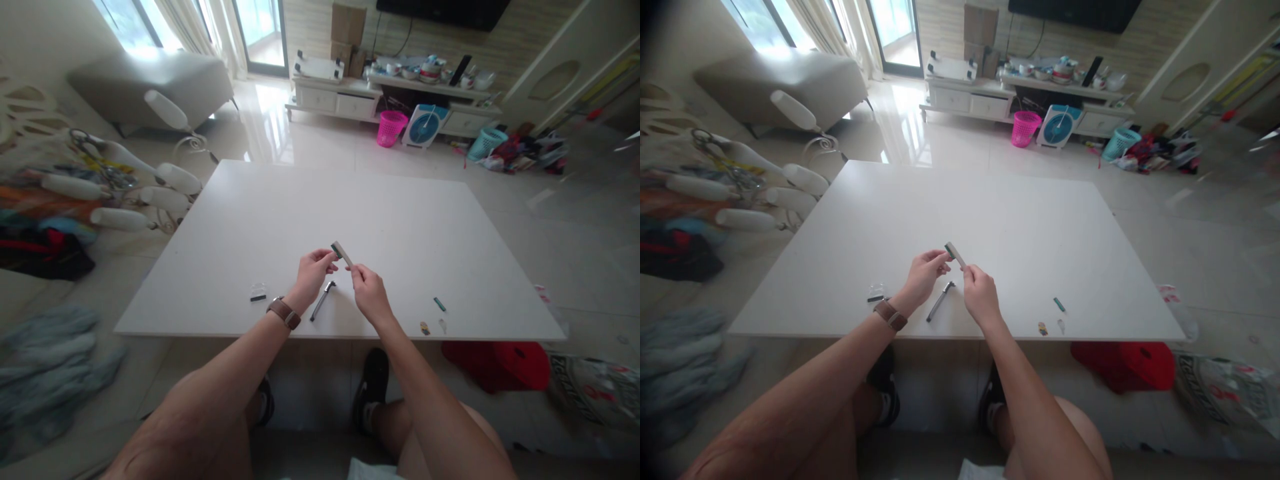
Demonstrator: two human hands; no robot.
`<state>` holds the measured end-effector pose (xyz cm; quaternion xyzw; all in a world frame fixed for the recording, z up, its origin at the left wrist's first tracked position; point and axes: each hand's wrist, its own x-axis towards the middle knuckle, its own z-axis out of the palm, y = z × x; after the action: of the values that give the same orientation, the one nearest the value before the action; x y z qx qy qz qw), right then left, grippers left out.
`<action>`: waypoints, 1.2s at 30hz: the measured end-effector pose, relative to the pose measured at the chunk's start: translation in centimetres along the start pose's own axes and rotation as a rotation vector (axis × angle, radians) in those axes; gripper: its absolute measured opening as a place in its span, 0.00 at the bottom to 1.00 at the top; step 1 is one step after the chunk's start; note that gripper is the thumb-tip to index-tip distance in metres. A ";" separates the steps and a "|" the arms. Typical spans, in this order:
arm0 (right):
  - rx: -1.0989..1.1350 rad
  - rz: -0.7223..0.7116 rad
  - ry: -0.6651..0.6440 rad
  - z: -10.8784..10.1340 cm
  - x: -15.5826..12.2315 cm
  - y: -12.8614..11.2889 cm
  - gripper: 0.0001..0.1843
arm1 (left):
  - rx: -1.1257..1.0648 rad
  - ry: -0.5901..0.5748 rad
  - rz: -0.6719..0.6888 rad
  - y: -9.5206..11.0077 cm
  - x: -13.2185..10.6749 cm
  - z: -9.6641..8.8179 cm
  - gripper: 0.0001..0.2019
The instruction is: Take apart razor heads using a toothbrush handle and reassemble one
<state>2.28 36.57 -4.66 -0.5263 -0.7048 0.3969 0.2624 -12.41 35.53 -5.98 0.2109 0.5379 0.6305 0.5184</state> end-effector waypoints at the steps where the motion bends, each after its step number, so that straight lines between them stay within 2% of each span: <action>1: -0.004 0.006 -0.006 0.0 0.0 0.0 0.21 | -0.009 0.009 0.001 0.0 0.0 -0.1 0.11; 8: -0.025 0.021 -0.054 0.0 -0.5 0.3 0.21 | -0.112 0.104 -0.001 0.6 0.1 -0.6 0.10; 13: -0.053 -0.003 -0.018 -0.1 -0.8 0.2 0.21 | -0.109 0.119 0.013 0.9 0.3 -0.9 0.10; 21: -0.027 -0.008 -0.019 0.1 -0.4 0.1 0.20 | -0.032 0.073 0.046 0.7 0.2 -0.6 0.10; 36: 0.016 -0.027 0.056 -0.2 -0.9 0.0 0.20 | 0.147 -0.058 0.070 0.7 -1.6 0.4 0.08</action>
<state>2.78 35.81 -4.52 -0.5253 -0.7010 0.3842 0.2916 -11.72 34.37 -4.74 0.2853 0.5599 0.6005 0.4945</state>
